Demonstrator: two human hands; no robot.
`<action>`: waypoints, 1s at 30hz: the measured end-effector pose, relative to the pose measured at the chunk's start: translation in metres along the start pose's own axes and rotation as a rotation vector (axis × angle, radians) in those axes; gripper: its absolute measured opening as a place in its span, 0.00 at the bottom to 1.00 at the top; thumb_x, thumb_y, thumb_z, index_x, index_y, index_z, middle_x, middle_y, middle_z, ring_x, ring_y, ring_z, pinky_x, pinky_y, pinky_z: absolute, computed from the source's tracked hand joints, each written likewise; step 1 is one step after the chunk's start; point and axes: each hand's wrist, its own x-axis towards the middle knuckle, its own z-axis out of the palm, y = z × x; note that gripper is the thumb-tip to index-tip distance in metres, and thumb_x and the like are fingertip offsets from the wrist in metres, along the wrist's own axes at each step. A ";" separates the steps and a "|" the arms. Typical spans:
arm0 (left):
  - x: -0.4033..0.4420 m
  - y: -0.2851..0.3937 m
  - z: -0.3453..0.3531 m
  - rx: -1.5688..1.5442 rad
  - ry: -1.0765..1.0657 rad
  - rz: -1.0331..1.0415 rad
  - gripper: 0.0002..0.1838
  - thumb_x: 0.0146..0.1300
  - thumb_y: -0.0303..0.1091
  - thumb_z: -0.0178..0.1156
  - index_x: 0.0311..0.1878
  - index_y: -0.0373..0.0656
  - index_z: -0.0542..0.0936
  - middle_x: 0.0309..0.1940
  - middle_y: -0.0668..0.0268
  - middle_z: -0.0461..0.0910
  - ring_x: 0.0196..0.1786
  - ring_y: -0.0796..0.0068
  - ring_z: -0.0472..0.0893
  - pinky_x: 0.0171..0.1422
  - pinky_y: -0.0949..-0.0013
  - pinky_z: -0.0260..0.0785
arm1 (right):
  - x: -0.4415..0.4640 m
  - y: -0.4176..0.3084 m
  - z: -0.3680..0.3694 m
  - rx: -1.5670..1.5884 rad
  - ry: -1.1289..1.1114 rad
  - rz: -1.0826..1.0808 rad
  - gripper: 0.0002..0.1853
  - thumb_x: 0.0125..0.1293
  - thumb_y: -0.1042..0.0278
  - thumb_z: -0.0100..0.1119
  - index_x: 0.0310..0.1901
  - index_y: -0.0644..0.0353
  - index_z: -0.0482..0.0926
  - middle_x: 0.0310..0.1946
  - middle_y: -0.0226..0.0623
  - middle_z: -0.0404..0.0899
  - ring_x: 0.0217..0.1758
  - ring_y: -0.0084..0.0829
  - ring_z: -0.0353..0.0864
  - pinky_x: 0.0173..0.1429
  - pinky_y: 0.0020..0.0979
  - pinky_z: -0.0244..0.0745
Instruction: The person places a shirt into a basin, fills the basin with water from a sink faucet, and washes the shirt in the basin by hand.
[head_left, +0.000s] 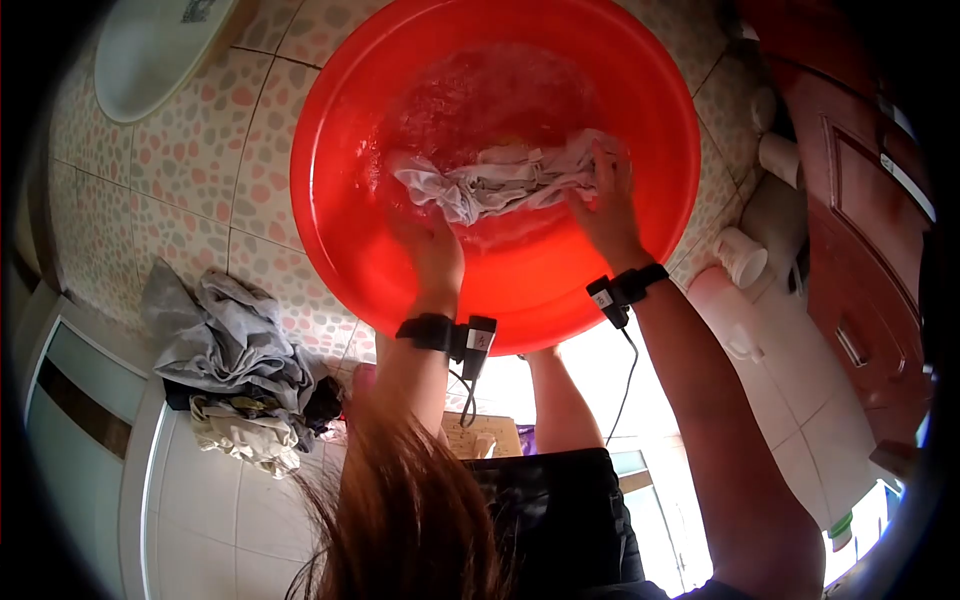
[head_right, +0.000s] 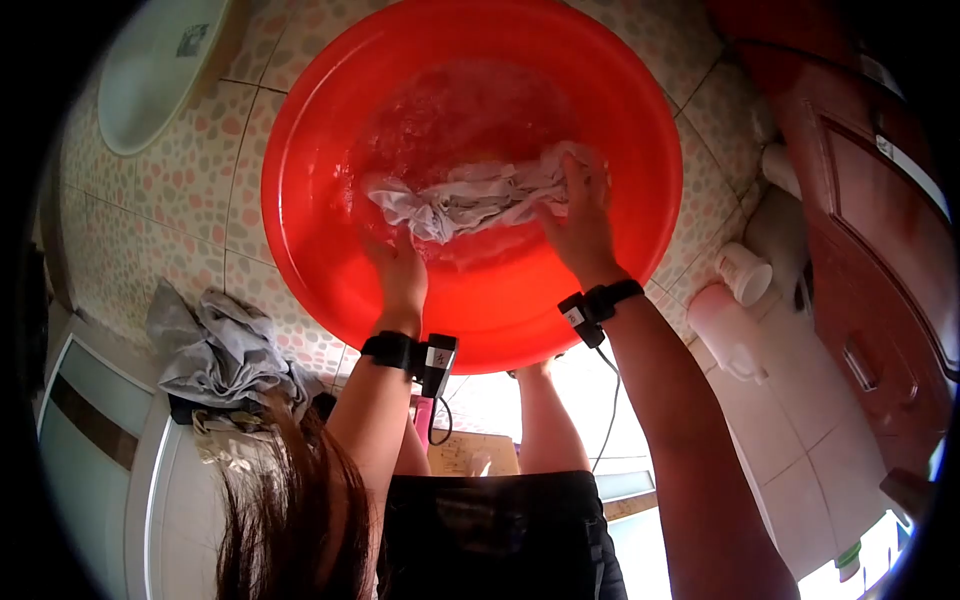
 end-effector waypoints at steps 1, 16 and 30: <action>0.001 -0.008 -0.001 0.205 -0.033 0.211 0.37 0.63 0.47 0.51 0.68 0.40 0.47 0.66 0.47 0.50 0.65 0.55 0.58 0.68 0.60 0.49 | -0.001 0.000 0.006 -0.186 0.012 -0.059 0.37 0.55 0.57 0.62 0.64 0.56 0.56 0.67 0.50 0.44 0.68 0.54 0.46 0.68 0.46 0.49; 0.025 -0.014 0.030 1.040 -0.238 0.884 0.42 0.47 0.31 0.64 0.66 0.44 0.56 0.65 0.46 0.52 0.67 0.48 0.54 0.68 0.47 0.47 | 0.032 0.011 0.068 -0.602 -0.212 -0.025 0.52 0.45 0.41 0.63 0.68 0.51 0.46 0.67 0.53 0.43 0.70 0.57 0.37 0.67 0.59 0.33; 0.002 0.018 0.017 -0.874 -0.738 -0.552 0.35 0.62 0.60 0.45 0.64 0.44 0.61 0.56 0.64 0.69 0.56 0.72 0.70 0.58 0.69 0.64 | 0.008 -0.052 0.024 0.742 -0.594 0.312 0.44 0.47 0.80 0.56 0.68 0.52 0.50 0.57 0.41 0.65 0.58 0.32 0.68 0.56 0.31 0.67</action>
